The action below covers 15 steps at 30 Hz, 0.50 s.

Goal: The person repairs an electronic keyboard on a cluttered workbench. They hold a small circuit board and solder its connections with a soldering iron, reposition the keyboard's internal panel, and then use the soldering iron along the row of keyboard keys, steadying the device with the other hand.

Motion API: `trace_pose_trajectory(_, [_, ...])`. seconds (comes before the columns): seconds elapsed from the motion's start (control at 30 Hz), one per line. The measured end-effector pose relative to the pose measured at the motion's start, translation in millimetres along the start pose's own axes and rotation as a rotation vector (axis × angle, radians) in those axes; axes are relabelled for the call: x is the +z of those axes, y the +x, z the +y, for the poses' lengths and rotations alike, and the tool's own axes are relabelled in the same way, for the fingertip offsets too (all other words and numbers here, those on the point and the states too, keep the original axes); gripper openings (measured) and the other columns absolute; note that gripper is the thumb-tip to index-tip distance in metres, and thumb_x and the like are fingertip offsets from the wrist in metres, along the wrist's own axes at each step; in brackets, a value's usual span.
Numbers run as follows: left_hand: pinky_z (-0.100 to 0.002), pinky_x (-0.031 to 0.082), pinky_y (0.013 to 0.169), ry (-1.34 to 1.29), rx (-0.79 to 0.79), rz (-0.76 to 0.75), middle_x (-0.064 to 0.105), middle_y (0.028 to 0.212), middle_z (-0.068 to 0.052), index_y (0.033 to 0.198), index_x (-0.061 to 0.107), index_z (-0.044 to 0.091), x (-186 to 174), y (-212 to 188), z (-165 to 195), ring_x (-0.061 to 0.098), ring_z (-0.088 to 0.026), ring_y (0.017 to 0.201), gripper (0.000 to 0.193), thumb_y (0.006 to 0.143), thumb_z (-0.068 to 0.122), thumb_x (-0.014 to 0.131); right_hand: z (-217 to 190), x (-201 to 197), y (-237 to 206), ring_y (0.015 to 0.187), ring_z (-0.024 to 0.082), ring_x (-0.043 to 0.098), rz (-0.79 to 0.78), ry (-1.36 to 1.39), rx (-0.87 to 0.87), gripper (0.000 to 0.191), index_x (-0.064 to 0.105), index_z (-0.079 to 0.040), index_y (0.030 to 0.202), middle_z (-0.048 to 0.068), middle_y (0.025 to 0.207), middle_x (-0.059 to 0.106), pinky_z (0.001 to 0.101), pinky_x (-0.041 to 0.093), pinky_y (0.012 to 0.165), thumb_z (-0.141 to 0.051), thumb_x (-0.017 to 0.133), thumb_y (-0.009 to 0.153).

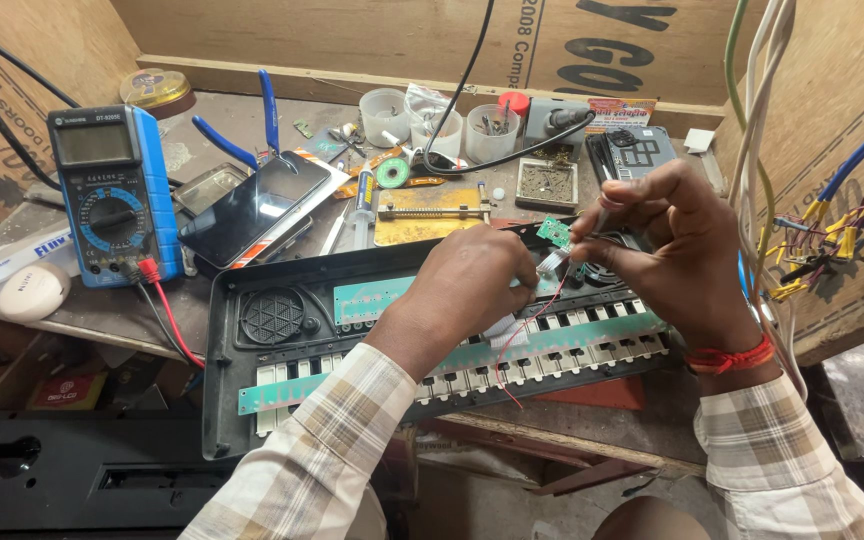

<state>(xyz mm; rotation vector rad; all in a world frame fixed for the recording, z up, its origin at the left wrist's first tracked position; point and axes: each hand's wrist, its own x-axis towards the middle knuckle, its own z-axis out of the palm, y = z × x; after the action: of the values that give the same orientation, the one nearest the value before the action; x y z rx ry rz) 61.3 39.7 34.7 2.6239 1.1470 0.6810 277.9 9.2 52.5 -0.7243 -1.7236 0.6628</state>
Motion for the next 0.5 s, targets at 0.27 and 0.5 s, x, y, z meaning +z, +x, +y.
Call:
trace_pose_trajectory(0.27, [-0.042,0.057,0.083,0.022,0.042,0.045,0.076,0.086,-0.011,0.081,0.083,0.016,2.2,1.2,-2.7,0.073,-0.03,0.086,0.011,0.071,0.017,0.081,3.5,-2.3,-0.7,0.107,0.018,0.073,-0.048,0.014,0.021,0.044,0.049,-0.007,0.118,0.008,0.113,0.07,0.0336,0.065,0.091,0.008,0.077,0.088])
trace_pose_trajectory(0.5, [-0.041,0.057,0.087,0.032,0.039,0.021,0.077,0.086,-0.01,0.08,0.083,0.016,1.7,2.0,-2.9,0.073,-0.029,0.09,0.01,0.071,0.017,0.081,5.7,-0.7,-0.4,0.112,0.018,0.072,-0.058,0.032,0.047,0.046,0.049,-0.008,0.117,0.008,0.113,0.069,0.0349,0.065,0.094,0.008,0.077,0.085])
